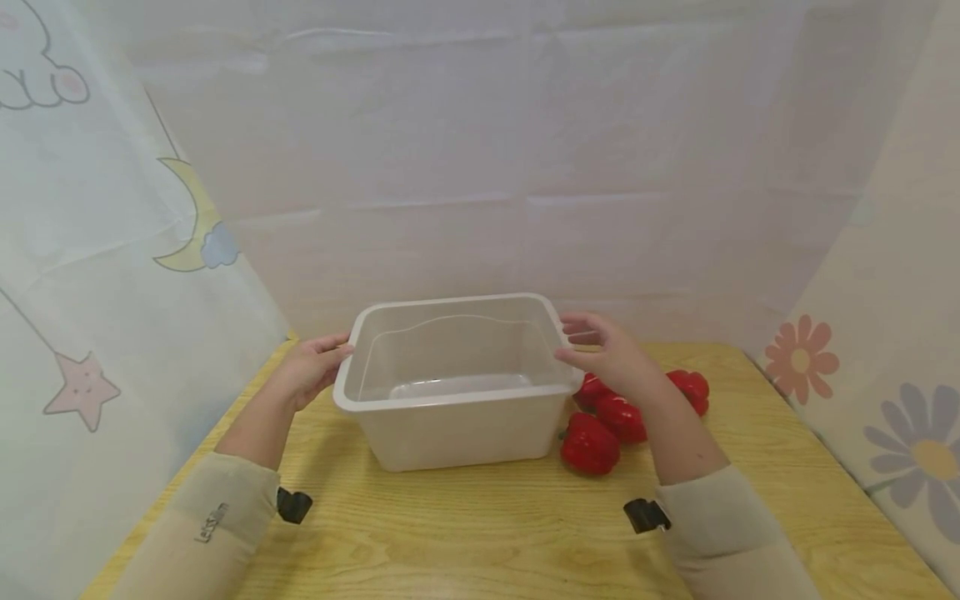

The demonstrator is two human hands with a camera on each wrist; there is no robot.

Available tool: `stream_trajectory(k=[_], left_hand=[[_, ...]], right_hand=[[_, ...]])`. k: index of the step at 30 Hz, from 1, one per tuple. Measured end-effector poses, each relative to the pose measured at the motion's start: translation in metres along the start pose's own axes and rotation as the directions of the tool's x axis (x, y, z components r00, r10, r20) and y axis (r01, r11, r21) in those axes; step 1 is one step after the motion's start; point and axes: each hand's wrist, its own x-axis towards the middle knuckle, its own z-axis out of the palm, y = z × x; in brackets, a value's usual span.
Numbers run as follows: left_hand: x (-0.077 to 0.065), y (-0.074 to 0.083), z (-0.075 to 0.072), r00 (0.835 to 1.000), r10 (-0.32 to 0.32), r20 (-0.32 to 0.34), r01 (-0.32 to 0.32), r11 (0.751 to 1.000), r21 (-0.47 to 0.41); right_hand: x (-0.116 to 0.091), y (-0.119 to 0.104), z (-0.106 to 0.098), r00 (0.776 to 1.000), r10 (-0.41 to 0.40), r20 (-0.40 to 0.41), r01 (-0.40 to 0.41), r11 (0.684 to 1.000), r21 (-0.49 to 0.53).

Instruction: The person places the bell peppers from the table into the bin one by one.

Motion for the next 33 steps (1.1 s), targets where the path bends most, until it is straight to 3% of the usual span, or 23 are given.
stream_trajectory(k=[8, 13, 24, 33], left_hand=[[0.005, -0.002, 0.0, 0.998, -0.053, -0.025, 0.053, 0.999, 0.008], [0.004, 0.0, 0.002, 0.998, -0.054, -0.027, 0.055, 0.999, 0.001], [0.003, 0.0, 0.001, 0.999, -0.049, -0.023, 0.049, 0.999, 0.007], [0.004, -0.001, 0.001, 0.999, -0.049, -0.022, 0.049, 0.999, 0.001]], right_hand=[[-0.011, 0.015, -0.009, 1.0, -0.014, -0.018, 0.013, 1.0, -0.017], [-0.019, 0.024, -0.015, 0.999, 0.017, -0.03, -0.018, 0.999, -0.035], [-0.03, 0.052, -0.018, 0.997, -0.003, -0.083, -0.001, 0.999, -0.052], [-0.038, 0.074, -0.011, 0.997, 0.054, -0.055, -0.055, 0.998, -0.017]])
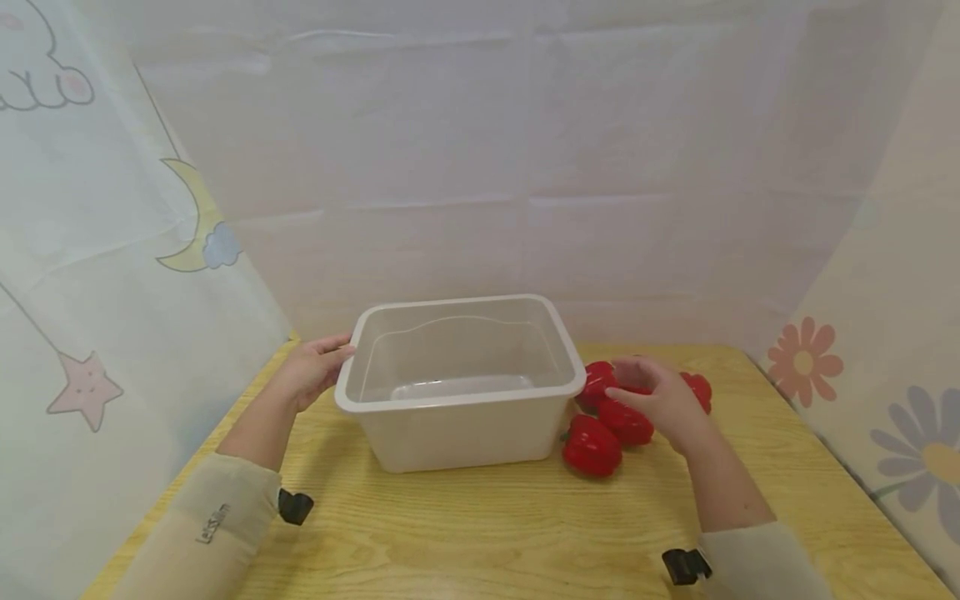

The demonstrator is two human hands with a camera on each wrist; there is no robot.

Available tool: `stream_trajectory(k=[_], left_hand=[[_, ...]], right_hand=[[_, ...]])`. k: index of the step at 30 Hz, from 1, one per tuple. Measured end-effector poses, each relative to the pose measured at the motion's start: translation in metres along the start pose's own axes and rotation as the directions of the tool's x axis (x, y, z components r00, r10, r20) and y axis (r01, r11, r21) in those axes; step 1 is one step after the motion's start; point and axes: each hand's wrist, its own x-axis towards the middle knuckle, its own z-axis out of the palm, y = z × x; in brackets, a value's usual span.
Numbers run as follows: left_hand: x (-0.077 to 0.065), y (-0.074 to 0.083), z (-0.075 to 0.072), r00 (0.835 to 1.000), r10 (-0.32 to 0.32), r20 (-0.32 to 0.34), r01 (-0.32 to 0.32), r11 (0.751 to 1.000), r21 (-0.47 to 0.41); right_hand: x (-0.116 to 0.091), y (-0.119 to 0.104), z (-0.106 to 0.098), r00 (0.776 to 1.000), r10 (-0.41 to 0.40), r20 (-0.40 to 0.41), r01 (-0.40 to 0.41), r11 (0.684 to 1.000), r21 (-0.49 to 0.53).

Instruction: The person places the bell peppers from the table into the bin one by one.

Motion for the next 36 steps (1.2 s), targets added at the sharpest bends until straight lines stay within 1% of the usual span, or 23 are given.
stream_trajectory(k=[7, 15, 22, 31, 36], left_hand=[[-0.001, 0.0, -0.001, 1.0, 0.007, 0.008, -0.007, 1.0, 0.002], [-0.001, 0.0, 0.0, 1.0, 0.008, 0.003, -0.008, 1.0, -0.003], [-0.002, 0.0, -0.001, 1.0, 0.003, 0.001, -0.003, 1.0, -0.001], [-0.004, 0.001, -0.001, 1.0, 0.003, -0.009, -0.003, 1.0, 0.007], [-0.005, 0.002, -0.002, 1.0, 0.009, 0.003, -0.009, 1.0, 0.009]], right_hand=[[-0.005, 0.017, 0.009, 0.998, 0.059, 0.029, -0.059, 0.998, 0.003], [-0.008, 0.035, 0.021, 0.996, 0.071, 0.05, -0.072, 0.997, 0.007], [-0.009, 0.039, 0.027, 0.995, 0.088, 0.056, -0.088, 0.996, 0.004], [-0.01, 0.041, 0.031, 0.994, 0.084, 0.072, -0.083, 0.996, -0.024], [-0.011, 0.04, 0.032, 0.992, 0.09, 0.091, -0.087, 0.995, -0.045]])
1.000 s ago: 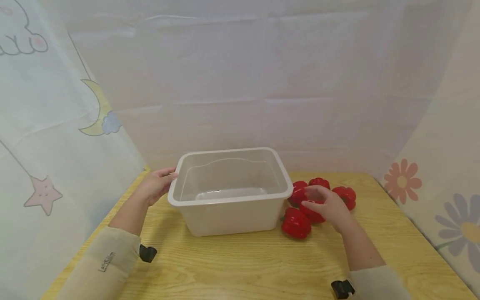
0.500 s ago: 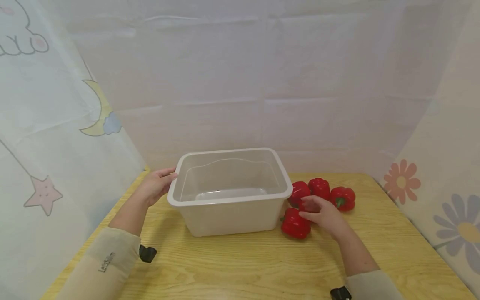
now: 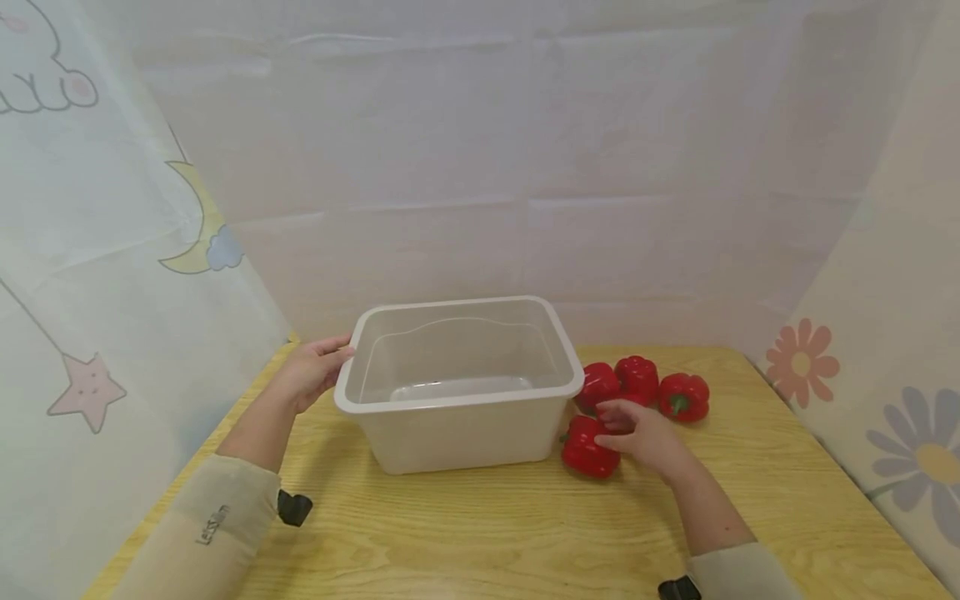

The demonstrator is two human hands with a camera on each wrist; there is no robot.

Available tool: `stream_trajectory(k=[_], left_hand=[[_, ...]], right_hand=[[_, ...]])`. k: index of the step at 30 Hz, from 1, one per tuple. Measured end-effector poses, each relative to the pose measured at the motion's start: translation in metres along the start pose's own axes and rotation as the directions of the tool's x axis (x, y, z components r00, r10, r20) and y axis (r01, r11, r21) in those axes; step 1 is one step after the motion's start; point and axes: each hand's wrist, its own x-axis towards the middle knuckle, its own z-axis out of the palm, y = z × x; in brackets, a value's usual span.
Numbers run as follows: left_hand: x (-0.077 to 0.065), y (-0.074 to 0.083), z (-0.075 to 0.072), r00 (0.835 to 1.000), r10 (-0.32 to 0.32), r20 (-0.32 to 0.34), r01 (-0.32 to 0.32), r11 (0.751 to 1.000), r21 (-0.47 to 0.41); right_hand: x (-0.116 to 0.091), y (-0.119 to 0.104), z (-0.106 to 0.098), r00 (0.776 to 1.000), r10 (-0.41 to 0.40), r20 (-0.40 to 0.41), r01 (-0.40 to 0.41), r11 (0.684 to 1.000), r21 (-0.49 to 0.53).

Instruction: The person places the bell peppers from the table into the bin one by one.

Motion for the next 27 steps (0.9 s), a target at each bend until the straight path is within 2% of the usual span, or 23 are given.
stream_trajectory(k=[7, 18, 27], left_hand=[[-0.0002, 0.0005, 0.0, 1.0, 0.005, 0.009, -0.005, 1.0, 0.002], [0.0014, -0.0009, -0.001, 1.0, -0.005, -0.006, 0.005, 1.0, 0.004], [0.0031, -0.0016, -0.0011, 1.0, -0.003, -0.003, 0.003, 1.0, 0.004]], right_hand=[[-0.0021, -0.0016, 0.0014, 1.0, -0.002, 0.014, 0.003, 1.0, -0.015], [-0.0049, -0.0017, 0.0015, 0.997, 0.044, 0.067, -0.043, 0.999, -0.027], [-0.0032, 0.0061, 0.0081, 0.981, 0.145, 0.126, -0.135, 0.988, -0.08]])
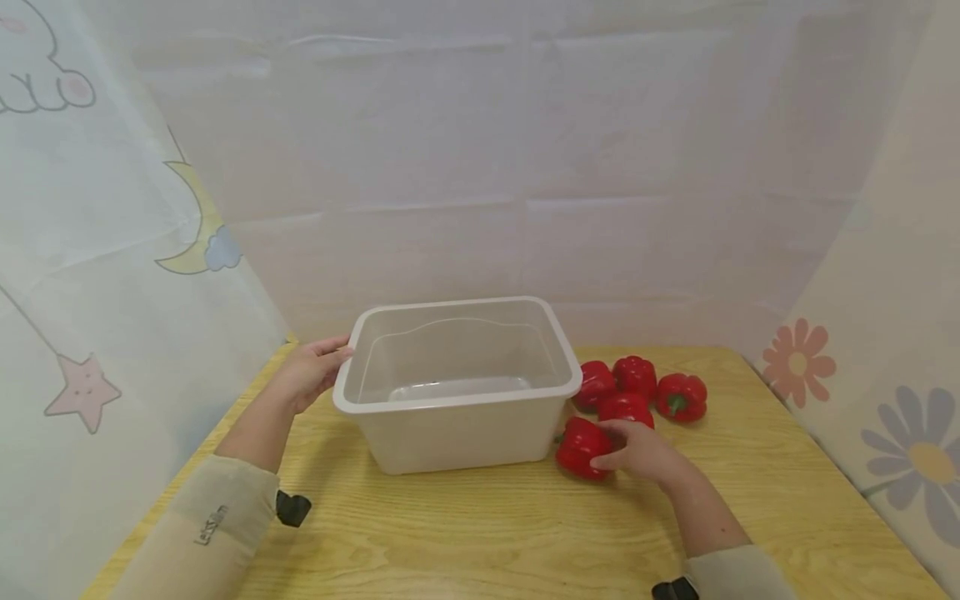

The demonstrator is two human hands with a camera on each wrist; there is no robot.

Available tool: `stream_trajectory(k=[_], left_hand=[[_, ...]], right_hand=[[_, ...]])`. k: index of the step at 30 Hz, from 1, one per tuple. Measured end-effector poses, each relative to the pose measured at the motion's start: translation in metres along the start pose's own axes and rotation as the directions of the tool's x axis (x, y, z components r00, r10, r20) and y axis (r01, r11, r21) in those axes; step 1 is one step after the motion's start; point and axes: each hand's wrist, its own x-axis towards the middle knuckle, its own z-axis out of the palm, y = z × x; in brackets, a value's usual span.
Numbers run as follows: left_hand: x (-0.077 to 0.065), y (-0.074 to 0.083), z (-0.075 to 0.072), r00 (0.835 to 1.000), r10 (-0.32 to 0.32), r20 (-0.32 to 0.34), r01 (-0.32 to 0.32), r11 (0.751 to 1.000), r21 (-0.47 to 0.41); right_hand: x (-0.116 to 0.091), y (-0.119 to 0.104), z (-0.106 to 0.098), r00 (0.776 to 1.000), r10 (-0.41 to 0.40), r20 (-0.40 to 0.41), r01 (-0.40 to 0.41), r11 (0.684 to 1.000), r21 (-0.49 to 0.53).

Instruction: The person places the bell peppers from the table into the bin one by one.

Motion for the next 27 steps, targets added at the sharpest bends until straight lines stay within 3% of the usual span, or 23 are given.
stream_trajectory(k=[7, 27], left_hand=[[0.0002, 0.0, -0.0002, 1.0, -0.001, 0.006, 0.001, 1.0, 0.002], [0.0011, -0.0008, 0.0005, 1.0, -0.003, -0.004, 0.003, 1.0, -0.001]], right_hand=[[0.0018, -0.0011, 0.0039, 1.0, -0.007, 0.022, 0.005, 0.998, 0.07], [0.003, 0.0025, 0.0034, 0.999, -0.021, -0.025, 0.023, 0.997, 0.078]])
